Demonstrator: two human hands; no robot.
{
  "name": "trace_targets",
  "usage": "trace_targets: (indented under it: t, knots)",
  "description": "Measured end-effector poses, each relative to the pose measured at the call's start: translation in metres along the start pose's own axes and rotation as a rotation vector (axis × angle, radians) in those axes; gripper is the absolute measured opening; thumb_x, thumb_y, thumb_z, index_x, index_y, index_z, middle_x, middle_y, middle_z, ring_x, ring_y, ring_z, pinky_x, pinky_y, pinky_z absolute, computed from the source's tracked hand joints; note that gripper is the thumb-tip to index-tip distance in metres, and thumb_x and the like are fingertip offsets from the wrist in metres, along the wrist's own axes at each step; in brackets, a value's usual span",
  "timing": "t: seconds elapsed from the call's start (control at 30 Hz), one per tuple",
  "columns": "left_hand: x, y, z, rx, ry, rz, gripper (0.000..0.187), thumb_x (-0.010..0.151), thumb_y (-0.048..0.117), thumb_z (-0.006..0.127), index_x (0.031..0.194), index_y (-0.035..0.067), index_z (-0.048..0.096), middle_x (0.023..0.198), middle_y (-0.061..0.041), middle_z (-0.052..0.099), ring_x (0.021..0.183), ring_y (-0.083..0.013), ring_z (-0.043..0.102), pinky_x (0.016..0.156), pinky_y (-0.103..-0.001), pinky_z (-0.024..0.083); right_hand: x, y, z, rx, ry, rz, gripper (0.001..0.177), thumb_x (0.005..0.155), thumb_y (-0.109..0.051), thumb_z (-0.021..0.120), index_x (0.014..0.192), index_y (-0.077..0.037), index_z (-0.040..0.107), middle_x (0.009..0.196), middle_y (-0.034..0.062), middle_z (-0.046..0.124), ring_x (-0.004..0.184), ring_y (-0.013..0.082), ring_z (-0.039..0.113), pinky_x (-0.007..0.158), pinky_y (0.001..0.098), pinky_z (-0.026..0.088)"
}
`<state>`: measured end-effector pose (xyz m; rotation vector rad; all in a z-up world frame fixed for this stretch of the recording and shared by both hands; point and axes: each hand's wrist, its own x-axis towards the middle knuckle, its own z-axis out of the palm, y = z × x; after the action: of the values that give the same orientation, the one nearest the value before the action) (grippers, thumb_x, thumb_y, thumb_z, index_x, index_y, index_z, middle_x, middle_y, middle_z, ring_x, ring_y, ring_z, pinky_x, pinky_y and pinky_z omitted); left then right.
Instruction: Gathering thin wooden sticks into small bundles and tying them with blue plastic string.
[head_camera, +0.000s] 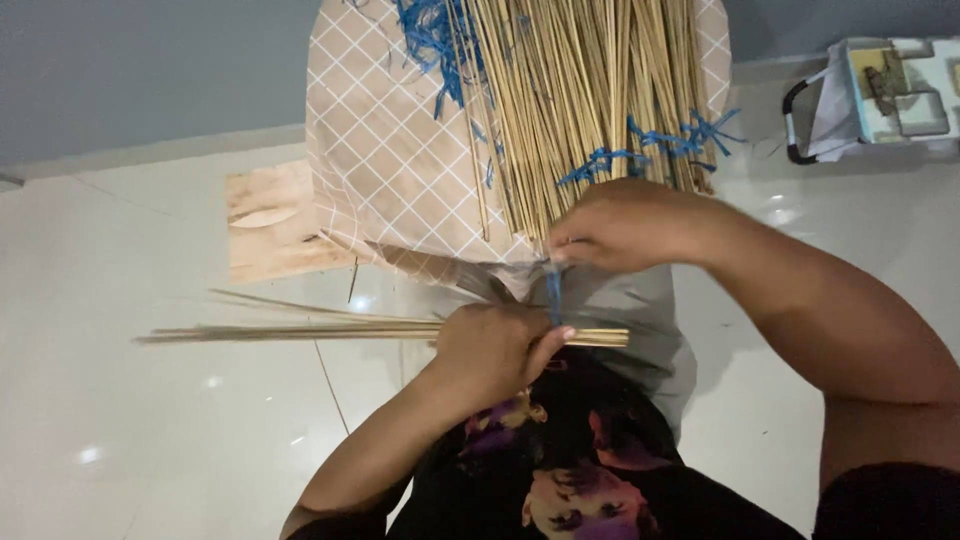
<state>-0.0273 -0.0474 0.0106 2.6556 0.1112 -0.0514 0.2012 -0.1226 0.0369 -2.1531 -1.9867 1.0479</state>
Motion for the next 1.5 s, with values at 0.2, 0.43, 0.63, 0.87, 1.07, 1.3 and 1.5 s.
trace_targets:
  t: [0.2,0.43,0.63,0.87,1.07,1.3,1.5]
  knots:
    - [0.009,-0.032,0.014,-0.050,-0.012,-0.350,0.045,0.102,0.047,0.040,0.098,0.018,0.075,0.077,-0.020,0.073,0.081,-0.0440,0.073,0.071,-0.054,0.056,-0.002,0.015,0.054,-0.294,0.648,-0.246,0.020,0.099,-0.012,0.053,0.111,-0.019,0.067,0.046,-0.0004,0.050,0.032,0.0219,0.051,0.039,0.0338,0.044]
    - [0.024,-0.050,0.015,-0.296,0.005,-0.389,0.046,0.101,0.048,0.040,0.097,0.018,0.074,0.085,-0.016,0.077,0.091,-0.0437,0.073,0.075,-0.053,0.057,-0.008,-0.027,0.092,-0.294,1.078,-0.325,0.020,0.101,-0.014,0.054,0.115,-0.018,0.067,0.056,0.0001,0.050,0.041,0.0239,0.053,0.043,0.0344,0.047]
    - [0.032,-0.054,0.024,-0.823,0.153,-0.515,0.044,0.098,0.041,0.047,0.074,0.012,0.069,0.064,-0.010,0.072,0.074,-0.0291,0.070,0.075,-0.040,0.053,-0.006,-0.018,0.123,0.176,1.118,-0.247,0.013,0.095,-0.010,0.068,0.103,-0.012,0.078,0.062,0.0029,0.071,0.059,0.0293,0.070,0.058,0.0371,0.056]
    - [0.021,-0.043,0.017,-0.715,0.210,-0.385,0.046,0.102,0.032,0.046,0.067,0.009,0.066,0.060,-0.014,0.068,0.064,-0.0263,0.065,0.066,-0.038,0.051,0.002,-0.042,0.164,0.495,0.995,-0.271,0.017,0.093,-0.003,0.067,0.104,-0.006,0.079,0.077,0.0096,0.080,0.063,0.0268,0.075,0.056,0.0356,0.058]
    - [0.001,-0.027,0.033,-0.358,0.245,-0.137,0.039,0.098,0.029,0.051,0.072,0.005,0.068,0.062,-0.022,0.067,0.066,-0.0465,0.069,0.054,-0.051,0.052,-0.003,0.052,0.203,0.915,0.761,-0.242,0.014,0.094,-0.005,0.067,0.093,-0.001,0.080,0.074,0.0129,0.079,0.075,0.0155,0.070,0.063,0.0366,0.057]
    - [0.004,-0.013,0.053,0.180,0.355,0.170,0.036,0.099,0.028,0.051,0.069,0.014,0.062,0.057,-0.009,0.062,0.055,-0.0314,0.067,0.050,-0.041,0.052,-0.025,0.041,0.100,0.303,0.364,-0.216,0.027,0.096,-0.018,0.063,0.118,-0.014,0.079,0.051,0.0150,0.071,0.030,0.0219,0.048,0.039,0.0348,0.043]
    - [0.023,-0.062,0.058,0.143,0.237,-0.163,0.037,0.101,0.032,0.048,0.088,0.006,0.071,0.063,-0.018,0.069,0.065,-0.0405,0.072,0.058,-0.050,0.055,0.006,-0.029,0.141,-0.547,0.890,-0.123,0.013,0.084,-0.012,0.059,0.092,-0.016,0.069,0.057,0.0026,0.062,0.046,0.0243,0.062,0.044,0.0408,0.048]
